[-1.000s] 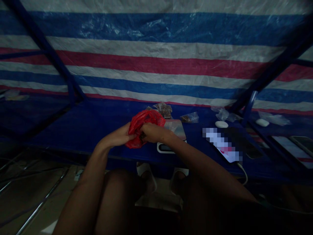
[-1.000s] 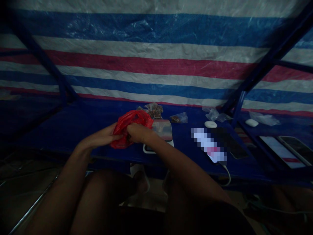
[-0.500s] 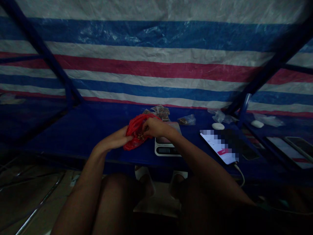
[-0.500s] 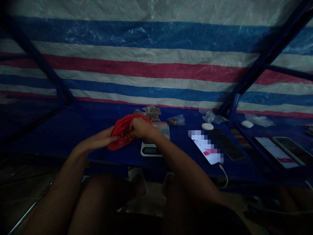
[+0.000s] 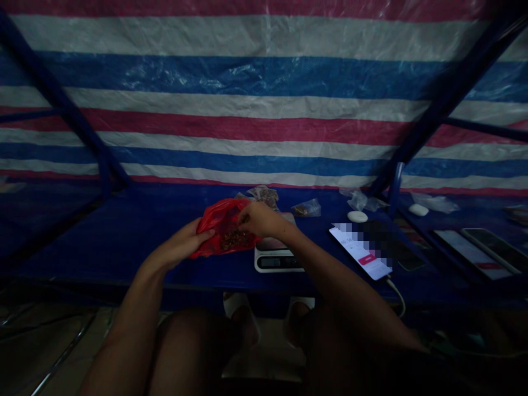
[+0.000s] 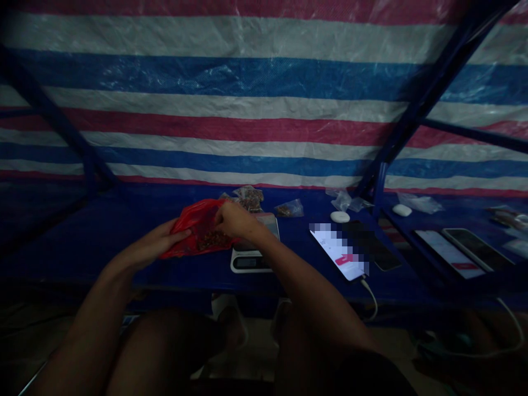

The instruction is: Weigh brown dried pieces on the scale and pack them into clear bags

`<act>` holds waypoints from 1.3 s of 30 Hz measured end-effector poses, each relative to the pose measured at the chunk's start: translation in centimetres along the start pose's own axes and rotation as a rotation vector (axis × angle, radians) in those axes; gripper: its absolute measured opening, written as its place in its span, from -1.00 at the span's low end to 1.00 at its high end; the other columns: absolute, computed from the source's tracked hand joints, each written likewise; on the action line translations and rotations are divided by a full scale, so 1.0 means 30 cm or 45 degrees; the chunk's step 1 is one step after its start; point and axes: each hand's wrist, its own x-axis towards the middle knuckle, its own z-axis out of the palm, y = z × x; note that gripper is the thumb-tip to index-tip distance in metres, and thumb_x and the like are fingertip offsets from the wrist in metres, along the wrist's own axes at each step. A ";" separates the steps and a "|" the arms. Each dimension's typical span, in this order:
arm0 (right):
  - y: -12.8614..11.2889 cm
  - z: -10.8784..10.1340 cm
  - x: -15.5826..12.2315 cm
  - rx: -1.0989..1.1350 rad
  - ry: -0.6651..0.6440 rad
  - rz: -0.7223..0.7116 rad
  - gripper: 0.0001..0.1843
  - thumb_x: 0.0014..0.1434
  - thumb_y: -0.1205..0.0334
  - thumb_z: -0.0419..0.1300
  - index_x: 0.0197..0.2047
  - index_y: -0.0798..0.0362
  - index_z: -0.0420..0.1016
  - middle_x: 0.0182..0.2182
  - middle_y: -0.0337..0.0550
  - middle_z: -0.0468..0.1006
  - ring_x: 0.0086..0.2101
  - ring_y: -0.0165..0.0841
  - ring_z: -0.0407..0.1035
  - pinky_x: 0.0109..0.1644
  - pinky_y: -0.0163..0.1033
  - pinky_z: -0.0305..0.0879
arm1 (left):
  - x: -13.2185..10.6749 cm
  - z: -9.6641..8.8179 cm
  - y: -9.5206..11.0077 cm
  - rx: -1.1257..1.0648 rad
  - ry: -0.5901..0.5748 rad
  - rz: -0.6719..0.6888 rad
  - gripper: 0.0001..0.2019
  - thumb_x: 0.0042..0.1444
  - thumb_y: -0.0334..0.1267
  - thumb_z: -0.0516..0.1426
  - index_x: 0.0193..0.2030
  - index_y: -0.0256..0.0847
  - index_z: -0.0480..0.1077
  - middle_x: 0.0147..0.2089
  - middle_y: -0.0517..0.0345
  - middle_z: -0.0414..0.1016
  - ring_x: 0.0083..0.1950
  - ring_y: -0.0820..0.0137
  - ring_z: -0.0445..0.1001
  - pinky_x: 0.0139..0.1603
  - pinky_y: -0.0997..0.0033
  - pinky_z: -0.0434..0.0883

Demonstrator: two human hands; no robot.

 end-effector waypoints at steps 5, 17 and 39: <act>0.017 -0.120 -0.087 0.058 0.127 0.043 -0.80 0.14 0.46 0.23 -0.27 0.17 0.73 -0.40 -0.16 0.66 -0.40 -0.43 0.42 -0.27 -0.34 0.21 | 0.004 0.017 0.021 -0.114 0.034 -0.071 -0.38 0.15 0.14 0.26 0.23 -0.21 0.41 0.04 -0.06 0.67 0.05 0.11 0.64 0.10 0.12 0.58; 0.062 -0.190 -0.174 -0.266 0.013 0.291 -0.78 0.13 0.55 0.16 -0.35 0.14 0.62 -0.38 -0.11 0.66 -0.36 -0.39 0.48 -0.30 -0.33 0.20 | 0.024 0.043 0.010 -0.147 0.083 -0.028 -0.36 0.10 0.19 0.28 0.20 -0.20 0.47 0.04 -0.05 0.68 0.06 0.11 0.64 0.11 0.20 0.58; 0.080 -0.183 -0.152 -0.317 0.033 0.209 -0.90 0.11 0.44 0.29 -0.37 0.18 0.66 -0.40 -0.05 0.66 -0.37 -0.34 0.49 -0.35 -0.30 0.19 | 0.050 0.044 -0.023 -0.085 -0.011 0.010 -0.24 0.09 0.22 0.28 0.30 -0.25 0.38 0.12 -0.10 0.64 0.11 0.03 0.61 0.06 0.14 0.59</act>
